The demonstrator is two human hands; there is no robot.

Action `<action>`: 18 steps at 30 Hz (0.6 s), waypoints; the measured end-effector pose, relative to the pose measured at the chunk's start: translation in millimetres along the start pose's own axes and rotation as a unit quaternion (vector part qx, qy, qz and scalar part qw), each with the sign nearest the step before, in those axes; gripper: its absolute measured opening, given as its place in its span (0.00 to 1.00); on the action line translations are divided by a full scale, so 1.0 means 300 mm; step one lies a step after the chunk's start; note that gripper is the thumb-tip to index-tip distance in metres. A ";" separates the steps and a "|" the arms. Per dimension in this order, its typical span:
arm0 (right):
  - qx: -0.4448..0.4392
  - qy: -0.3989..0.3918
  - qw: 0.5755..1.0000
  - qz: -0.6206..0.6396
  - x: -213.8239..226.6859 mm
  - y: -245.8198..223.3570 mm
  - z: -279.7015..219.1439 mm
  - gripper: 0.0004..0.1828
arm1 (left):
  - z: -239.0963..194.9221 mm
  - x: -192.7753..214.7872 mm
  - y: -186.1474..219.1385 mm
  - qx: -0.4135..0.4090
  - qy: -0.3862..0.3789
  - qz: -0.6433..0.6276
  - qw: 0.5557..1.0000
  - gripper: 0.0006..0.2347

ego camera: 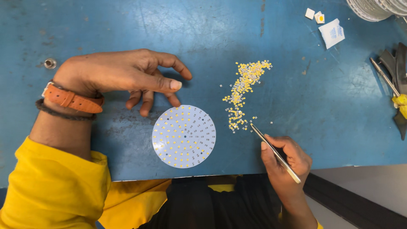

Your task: The person uses tweezers to pick up small yellow LED components from a pile on a blue workbench and places them one by one into designated spots on a circular LED board. The person continues this process until the board is filled, then places the completed board into a storage container.

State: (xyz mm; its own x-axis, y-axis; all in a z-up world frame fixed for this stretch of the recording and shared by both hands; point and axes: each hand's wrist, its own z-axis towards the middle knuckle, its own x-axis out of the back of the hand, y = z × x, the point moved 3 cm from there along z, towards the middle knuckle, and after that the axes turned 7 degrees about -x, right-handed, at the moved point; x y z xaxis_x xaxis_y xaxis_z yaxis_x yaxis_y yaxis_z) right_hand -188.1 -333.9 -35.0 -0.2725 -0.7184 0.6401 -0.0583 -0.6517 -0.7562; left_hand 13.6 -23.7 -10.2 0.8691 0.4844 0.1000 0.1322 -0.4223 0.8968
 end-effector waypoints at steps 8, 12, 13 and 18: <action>0.183 -0.010 0.983 0.006 -0.109 -0.109 -0.139 0.06 | -0.027 0.001 -0.004 -0.015 0.014 -0.004 1.000 0.28; 0.227 -0.058 0.971 0.040 -0.205 -0.162 -0.191 0.07 | -0.046 -0.007 0.002 -0.028 0.020 -0.012 0.999 0.26; 0.227 -0.053 0.972 0.032 -0.215 -0.171 -0.191 0.07 | -0.049 -0.008 0.003 -0.030 0.022 -0.010 0.999 0.26; 0.213 -0.048 0.976 -0.009 -0.231 -0.201 -0.181 0.08 | -0.055 -0.011 0.006 -0.031 0.032 -0.007 0.999 0.25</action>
State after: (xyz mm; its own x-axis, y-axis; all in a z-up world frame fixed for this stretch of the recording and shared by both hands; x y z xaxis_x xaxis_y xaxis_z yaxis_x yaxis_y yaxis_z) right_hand -217.8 -231.8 -41.1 -0.1837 -0.7117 0.6780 0.3485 -0.6921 -0.6321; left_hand 3.2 -13.4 -1.7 0.8348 0.5390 0.1124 0.1128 -0.3673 0.9233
